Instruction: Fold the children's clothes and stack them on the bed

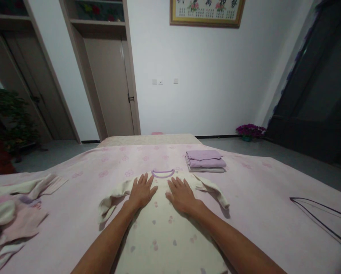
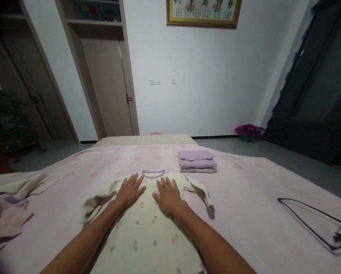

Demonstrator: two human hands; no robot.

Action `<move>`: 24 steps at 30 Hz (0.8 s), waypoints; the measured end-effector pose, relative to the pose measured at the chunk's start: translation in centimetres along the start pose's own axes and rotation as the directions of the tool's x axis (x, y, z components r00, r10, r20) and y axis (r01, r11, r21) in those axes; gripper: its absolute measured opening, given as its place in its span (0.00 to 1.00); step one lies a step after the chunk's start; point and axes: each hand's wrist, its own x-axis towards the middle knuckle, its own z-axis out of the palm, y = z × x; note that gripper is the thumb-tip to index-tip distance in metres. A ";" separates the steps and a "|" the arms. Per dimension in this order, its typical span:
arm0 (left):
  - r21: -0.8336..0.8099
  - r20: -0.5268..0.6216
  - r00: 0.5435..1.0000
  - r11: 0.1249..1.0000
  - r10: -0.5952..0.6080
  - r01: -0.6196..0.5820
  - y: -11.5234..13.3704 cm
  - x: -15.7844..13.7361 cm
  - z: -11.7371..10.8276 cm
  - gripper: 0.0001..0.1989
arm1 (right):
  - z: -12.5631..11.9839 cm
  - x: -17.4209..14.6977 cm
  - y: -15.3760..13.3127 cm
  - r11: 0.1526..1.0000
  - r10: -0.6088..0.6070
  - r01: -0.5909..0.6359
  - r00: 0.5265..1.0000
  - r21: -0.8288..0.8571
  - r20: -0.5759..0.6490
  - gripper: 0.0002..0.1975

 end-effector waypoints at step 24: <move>-0.156 0.035 0.947 0.938 0.319 -0.310 3.9 -12.1 -3.0 0.29 | -3.9 -12.4 14.8 0.740 0.638 -0.495 0.731 0.455 -0.243 0.20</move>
